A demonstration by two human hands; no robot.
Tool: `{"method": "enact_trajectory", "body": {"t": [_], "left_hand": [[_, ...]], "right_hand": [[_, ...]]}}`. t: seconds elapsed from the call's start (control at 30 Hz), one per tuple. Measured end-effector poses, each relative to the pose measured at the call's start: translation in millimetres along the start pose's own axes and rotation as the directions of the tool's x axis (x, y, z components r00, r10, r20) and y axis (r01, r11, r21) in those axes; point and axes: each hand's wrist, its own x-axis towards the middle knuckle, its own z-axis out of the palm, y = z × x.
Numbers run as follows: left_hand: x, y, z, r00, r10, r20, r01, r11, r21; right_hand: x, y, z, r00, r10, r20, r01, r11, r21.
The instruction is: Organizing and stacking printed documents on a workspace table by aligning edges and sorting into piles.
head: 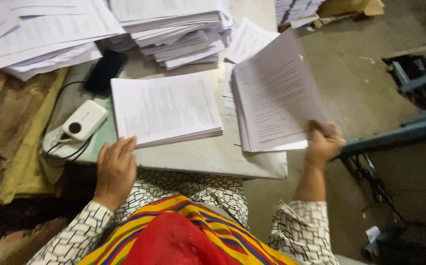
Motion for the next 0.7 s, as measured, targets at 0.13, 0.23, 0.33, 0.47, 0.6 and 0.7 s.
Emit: {"method": "enact_trajectory", "body": {"t": [0.13, 0.23, 0.33, 0.47, 0.6, 0.7], "left_hand": [[57, 25, -39, 0.999, 0.008, -0.039, -0.021, 0.94, -0.341], [98, 44, -73, 0.998, 0.019, -0.061, -0.05, 0.83, -0.555], [123, 55, -95, 0.998, 0.033, -0.05, -0.058, 0.745, -0.665], [135, 58, -106, 0.979, 0.03, 0.201, 0.147, 0.582, -0.8], [123, 50, -98, 0.927, -0.013, 0.374, 0.343, 0.426, -0.837], [121, 42, -97, 0.906, -0.132, 0.402, 0.423, 0.269, -0.865]], "right_hand": [[11, -56, -14, 0.974, -0.193, 0.122, 0.173, 0.971, 0.163], [2, -114, -22, 0.95, -0.27, 0.156, 0.239, 0.952, 0.193], [-4, -147, -26, 0.95, -0.262, 0.172, 0.242, 0.961, 0.131], [-8, -148, -24, 0.961, -0.242, 0.13, 0.218, 0.96, 0.174], [-20, -176, -11, 0.928, -0.194, 0.318, 0.131, 0.969, 0.207], [-31, -199, 7, 0.807, 0.085, 0.584, -0.101, 0.995, -0.005]]}}
